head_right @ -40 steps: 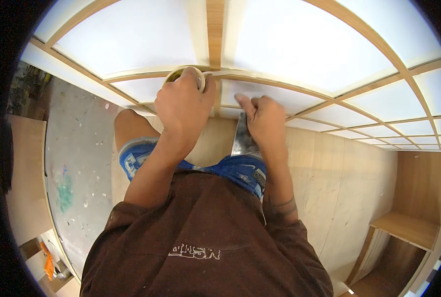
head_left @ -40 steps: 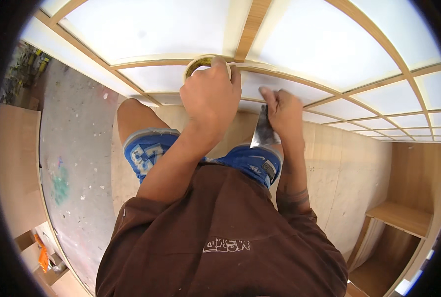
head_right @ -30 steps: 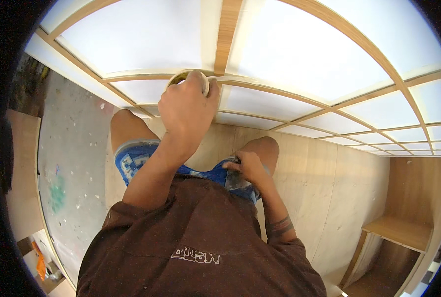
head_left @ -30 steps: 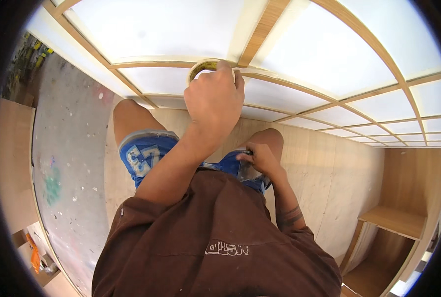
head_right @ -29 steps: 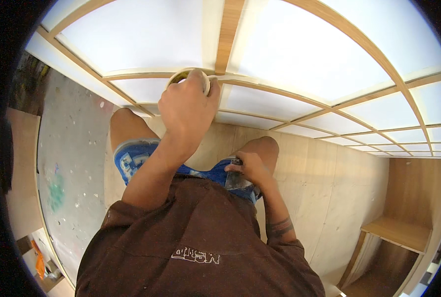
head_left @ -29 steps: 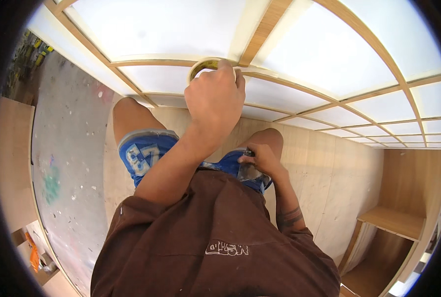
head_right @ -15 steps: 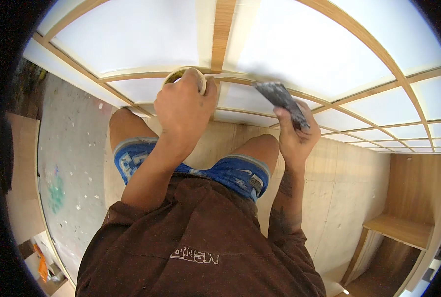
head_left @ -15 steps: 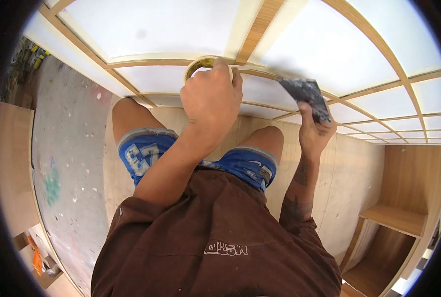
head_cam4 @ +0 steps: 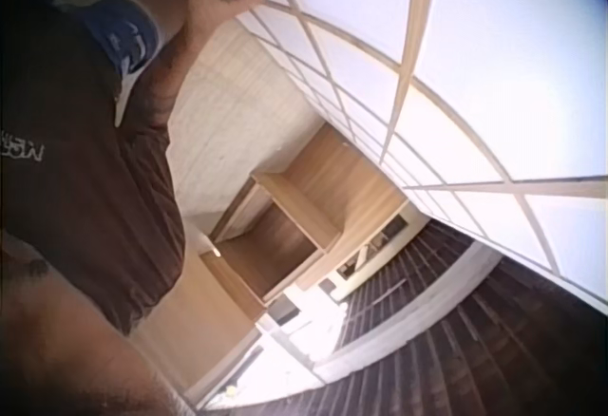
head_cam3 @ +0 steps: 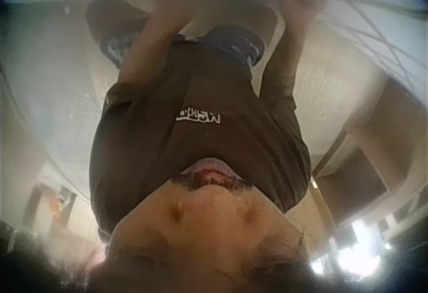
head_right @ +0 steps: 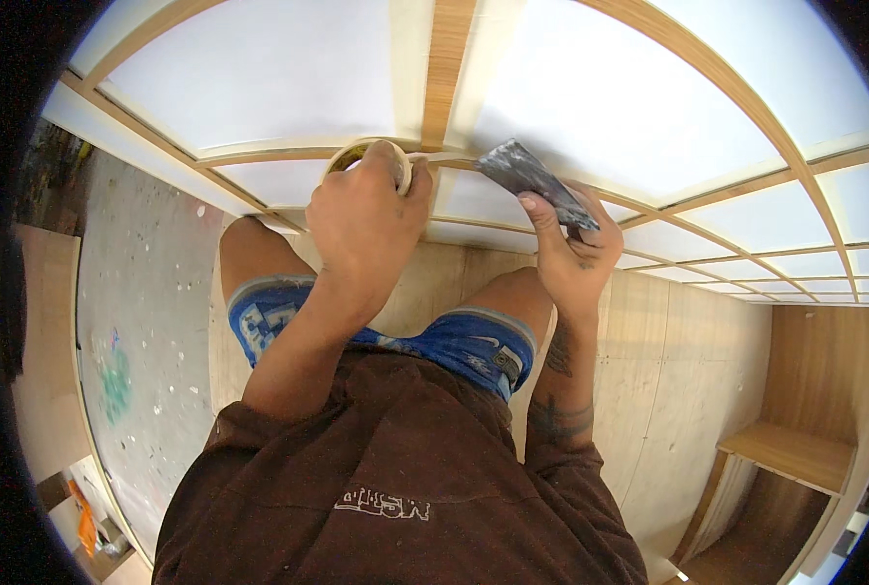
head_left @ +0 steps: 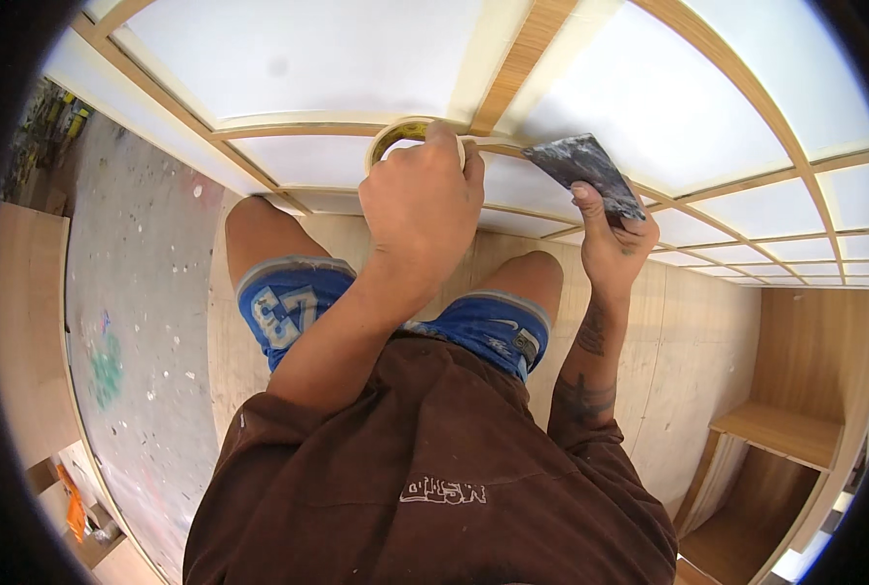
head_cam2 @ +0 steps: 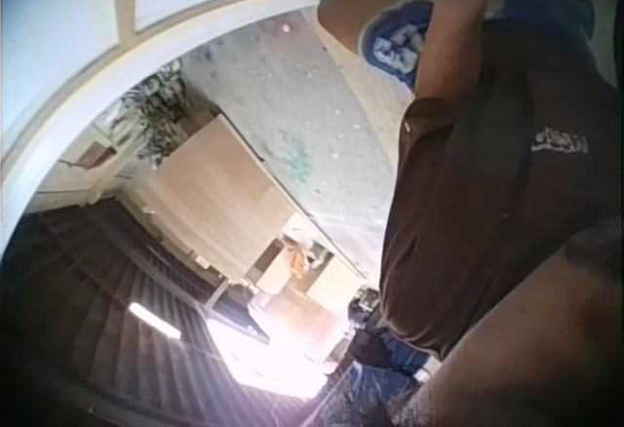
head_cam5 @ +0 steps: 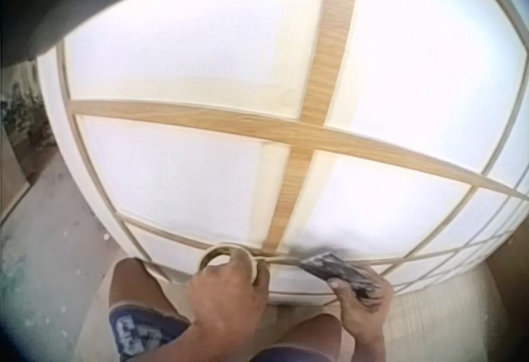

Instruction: The recorder is applying masking tape to a grid-like wooden frame and using a putty knife to secure or trim it.

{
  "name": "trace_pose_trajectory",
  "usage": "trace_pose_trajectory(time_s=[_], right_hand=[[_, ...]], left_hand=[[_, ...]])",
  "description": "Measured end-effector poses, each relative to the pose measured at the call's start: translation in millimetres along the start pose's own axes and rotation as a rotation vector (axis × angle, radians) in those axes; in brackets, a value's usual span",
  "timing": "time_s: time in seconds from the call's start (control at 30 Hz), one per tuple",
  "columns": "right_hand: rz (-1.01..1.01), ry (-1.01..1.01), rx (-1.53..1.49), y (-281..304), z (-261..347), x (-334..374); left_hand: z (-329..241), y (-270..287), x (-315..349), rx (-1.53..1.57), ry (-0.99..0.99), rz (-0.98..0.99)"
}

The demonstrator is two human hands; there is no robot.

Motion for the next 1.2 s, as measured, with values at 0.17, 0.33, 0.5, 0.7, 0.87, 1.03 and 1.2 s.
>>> trace_pose_trajectory(time_s=[0.17,0.33,0.5,0.7,0.87,1.03,1.2], right_hand=[[0.021,0.003,0.084,-9,5,-4],[0.057,0.138,0.162,-17,-9,-15],[-0.070,0.183,0.245,1,-18,-14],[-0.150,0.363,0.491,13,-10,7],[-0.149,0.274,0.439,2,5,18],[-0.029,0.258,0.355,-5,2,1],[0.006,0.252,0.294,7,-4,-4]], left_hand=[[-3,0,-1,-0.005,0.013,0.036],[0,-4,-1,0.057,0.053,-0.021],[2,1,5,0.073,0.057,0.079],[3,3,6,0.095,0.044,0.114],[5,-3,5,0.088,0.022,0.090],[2,-4,3,0.102,0.050,0.071],[2,-3,2,0.097,0.032,0.074]])
Point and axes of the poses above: each hand's wrist, its own x-axis away from the middle knuckle, its own y-axis out of the back of the hand, z = x × y, the point moved 2 cm from there along -x, towards the middle knuckle, and after that the axes turned 7 degrees about z, right-handed, at the moved point
